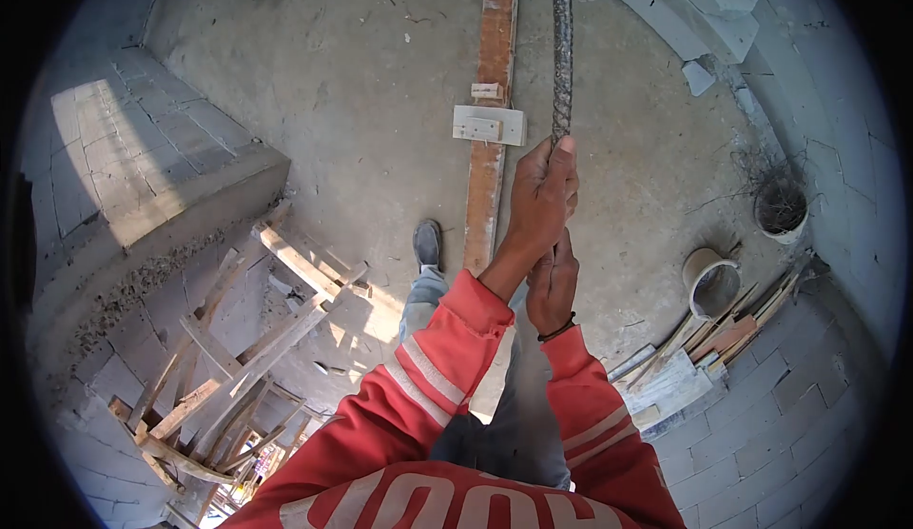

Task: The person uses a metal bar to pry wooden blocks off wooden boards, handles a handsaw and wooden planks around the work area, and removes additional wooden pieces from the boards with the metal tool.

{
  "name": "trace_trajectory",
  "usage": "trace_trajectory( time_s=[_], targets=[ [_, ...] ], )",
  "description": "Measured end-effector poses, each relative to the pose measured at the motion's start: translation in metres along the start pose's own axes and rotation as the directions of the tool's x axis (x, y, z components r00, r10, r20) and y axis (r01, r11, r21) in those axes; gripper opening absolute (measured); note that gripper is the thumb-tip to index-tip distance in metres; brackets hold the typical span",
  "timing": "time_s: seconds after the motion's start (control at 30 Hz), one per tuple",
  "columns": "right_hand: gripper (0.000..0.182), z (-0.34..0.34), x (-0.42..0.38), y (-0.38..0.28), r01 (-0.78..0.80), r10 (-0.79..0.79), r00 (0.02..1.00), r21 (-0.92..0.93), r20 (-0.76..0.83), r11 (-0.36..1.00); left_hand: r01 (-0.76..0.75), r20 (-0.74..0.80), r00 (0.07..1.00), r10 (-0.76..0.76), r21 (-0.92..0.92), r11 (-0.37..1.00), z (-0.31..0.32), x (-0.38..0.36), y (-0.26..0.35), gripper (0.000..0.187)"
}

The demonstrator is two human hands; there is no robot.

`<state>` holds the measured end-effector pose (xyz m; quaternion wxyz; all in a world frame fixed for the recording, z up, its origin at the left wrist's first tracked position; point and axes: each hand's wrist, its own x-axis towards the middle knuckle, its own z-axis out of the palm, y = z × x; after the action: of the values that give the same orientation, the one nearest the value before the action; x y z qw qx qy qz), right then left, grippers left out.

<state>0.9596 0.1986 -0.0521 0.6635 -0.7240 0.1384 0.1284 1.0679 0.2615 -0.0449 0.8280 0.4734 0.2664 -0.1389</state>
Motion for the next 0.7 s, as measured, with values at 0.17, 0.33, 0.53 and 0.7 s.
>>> trace_trajectory(
  time_s=[0.17,0.33,0.53,0.7],
  targets=[
    [0.039,0.033,-0.026,0.115,-0.429,0.434,0.896,-0.076,0.089,0.900,0.284,-0.322,0.918,-0.233,0.121,0.951,-0.102,0.019,-0.103,0.038],
    [0.030,0.047,-0.043,0.129,-0.327,0.470,0.882,-0.667,0.039,0.669,0.675,-0.585,0.669,-0.459,0.219,0.705,-0.169,0.000,-0.177,0.037],
    [0.032,0.092,-0.013,0.023,-0.413,0.474,0.879,-0.579,-0.052,0.702,0.624,-0.484,0.620,-0.617,-0.171,0.762,-0.163,0.002,-0.087,0.033],
    [0.034,0.145,0.055,-0.081,-0.436,0.434,0.899,-0.186,-0.054,0.881,0.357,-0.193,0.896,-0.399,-0.217,0.908,-0.125,0.064,0.080,0.029]
  ],
)
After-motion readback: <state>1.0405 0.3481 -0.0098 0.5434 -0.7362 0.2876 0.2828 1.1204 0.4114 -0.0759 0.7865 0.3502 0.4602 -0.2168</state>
